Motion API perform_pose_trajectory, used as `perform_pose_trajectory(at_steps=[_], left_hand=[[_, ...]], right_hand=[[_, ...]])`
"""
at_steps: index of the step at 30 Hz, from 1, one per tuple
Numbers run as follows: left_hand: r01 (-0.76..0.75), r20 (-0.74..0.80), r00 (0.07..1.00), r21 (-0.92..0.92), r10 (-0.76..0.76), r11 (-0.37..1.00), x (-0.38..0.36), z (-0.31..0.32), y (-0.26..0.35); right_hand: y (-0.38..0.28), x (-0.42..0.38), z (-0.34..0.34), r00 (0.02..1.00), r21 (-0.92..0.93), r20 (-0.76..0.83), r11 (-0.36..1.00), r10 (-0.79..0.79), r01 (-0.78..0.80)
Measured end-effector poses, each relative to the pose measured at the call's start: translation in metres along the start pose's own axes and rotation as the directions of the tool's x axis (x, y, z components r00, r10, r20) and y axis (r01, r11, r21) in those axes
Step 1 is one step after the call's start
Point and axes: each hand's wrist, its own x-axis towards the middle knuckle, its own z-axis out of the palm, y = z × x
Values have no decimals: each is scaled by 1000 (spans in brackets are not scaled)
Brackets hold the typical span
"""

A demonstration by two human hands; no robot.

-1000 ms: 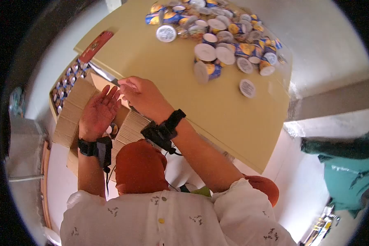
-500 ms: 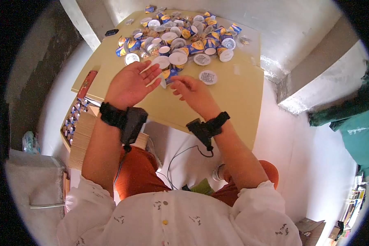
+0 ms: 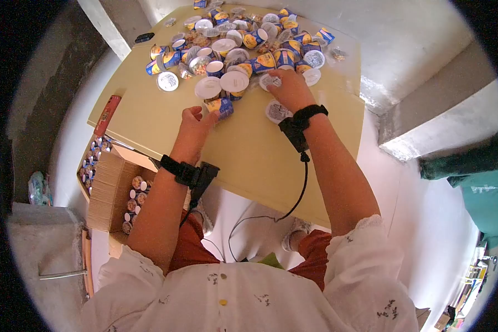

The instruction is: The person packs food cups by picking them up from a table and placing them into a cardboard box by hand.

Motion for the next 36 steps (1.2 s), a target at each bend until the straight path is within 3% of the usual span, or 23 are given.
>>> perform_pose_trajectory(at_steps=[2,4,7,10,13,18,20,21,23,24,26,32,34,36], left_hand=[[28,66,998,-75,-23,997,13,8,-13],[12,58,998,-22,-11,1000,15,9,-11],[-38,48,998,36,36,999,18,15,-17],[-57,45,997,39,56,998,16,17,-14],[-50,30,998,66,48,997,16,14,-8],[5,88,996,31,-7,999,6,-2,-2],[-158,99,985,174,142,972,-5,-9,-1],[-156,99,985,173,140,973,-12,-13,2],[-396,130,917,395,376,829,-30,-19,8],[-397,130,917,393,377,829,-39,-19,9],[-538,131,835,397,535,743,-53,-19,9],[-660,349,742,232,572,714,-71,-16,1],[-660,367,738,220,566,718,-75,-17,3],[-658,383,736,210,558,723,-75,-18,3]], right_hand=[[1,10,10,998,-57,55,998,-32,36],[-18,15,18,987,-338,159,939,-8,62],[-26,29,25,961,-435,251,900,115,6],[-14,34,39,968,-499,234,866,90,40],[-5,34,44,974,-500,224,856,-18,131],[-27,12,36,945,-445,324,888,38,117],[-41,-1,28,936,-425,349,898,47,113],[-47,-6,23,920,-411,388,905,62,112],[-56,-16,19,903,-398,423,911,76,110],[-59,-21,18,895,-366,443,922,56,123],[-63,-30,17,887,-334,461,933,36,135],[-66,-51,9,900,-331,436,932,13,148],[-64,-56,8,947,-255,322,963,-4,90],[-62,-55,3,954,-289,300,951,-17,108]])
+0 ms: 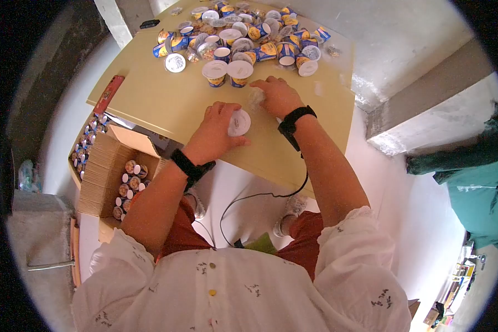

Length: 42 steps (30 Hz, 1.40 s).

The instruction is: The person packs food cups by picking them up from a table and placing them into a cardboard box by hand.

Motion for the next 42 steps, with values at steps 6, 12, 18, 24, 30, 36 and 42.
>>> perform_pose_trajectory(at_steps=[6,12,18,24,30,36,42], left_hand=[[99,-4,995,1,-99,995,8,-8,-4],[167,-95,978,-170,-185,971,14,-6,-19],[216,74,976,-141,-207,966,11,-19,-21],[351,129,936,-235,-329,906,16,-18,-31],[280,-12,956,-254,-292,926,18,-22,-42],[348,139,937,-360,-319,866,11,-29,-31],[345,184,935,-295,-302,891,11,-22,-27]], right_hand=[[0,6,5,999,-221,11,975,-35,36],[-10,20,18,1000,-393,25,919,-17,26],[-6,23,12,999,-376,45,926,-15,31],[-3,9,0,978,-262,-151,960,-141,98],[-53,-28,-14,899,-235,-299,938,-320,255],[-77,-59,-2,910,-325,-227,908,-348,266],[-77,-68,-5,928,-327,-184,911,-324,253]])
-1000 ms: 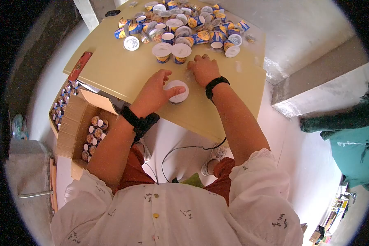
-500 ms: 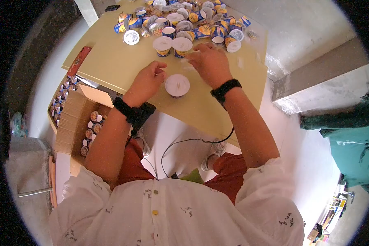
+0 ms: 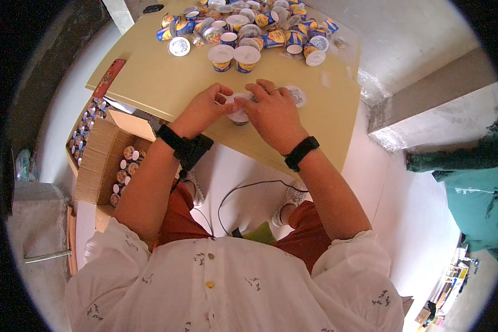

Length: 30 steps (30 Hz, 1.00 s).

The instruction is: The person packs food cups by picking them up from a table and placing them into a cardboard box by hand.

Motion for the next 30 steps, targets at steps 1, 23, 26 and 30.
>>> perform_pose_trajectory(at_steps=[1,23,26,30], left_hand=[[11,-4,1000,-1,-11,1000,-1,1,1],[-7,-53,999,23,8,1000,4,7,-2],[-24,-159,987,-141,1,990,1,0,15],[-424,-164,896,-43,412,905,-7,4,26]], right_hand=[[0,0,1,1000,15,-17,1000,5,-5],[11,-17,-18,768,953,291,-243,571,-180],[14,-18,-10,795,927,312,-351,520,-134],[10,-16,-8,800,878,367,-462,474,-129]])
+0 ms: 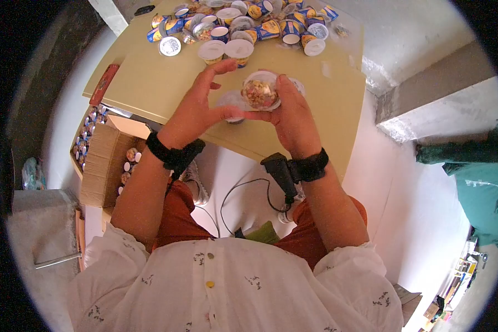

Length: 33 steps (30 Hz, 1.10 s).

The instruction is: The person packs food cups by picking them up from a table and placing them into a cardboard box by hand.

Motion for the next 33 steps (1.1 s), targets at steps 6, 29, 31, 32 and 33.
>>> perform_pose_trajectory(at_steps=[6,29,31,32,33], left_hand=[[-231,98,970,105,221,967,-1,17,10],[247,66,966,62,-251,967,-13,15,-15],[244,71,966,87,-251,966,-14,17,-15],[241,75,965,112,-250,964,-14,18,-15],[242,75,965,112,-251,964,-14,18,-16]], right_hand=[[19,5,3,996,158,41,984,75,-81],[35,0,-22,995,-382,21,920,96,-81],[37,-1,-22,994,-386,21,918,108,-92],[37,-1,-22,993,-389,20,915,119,-102],[39,-1,-21,993,-389,21,915,120,-102]])
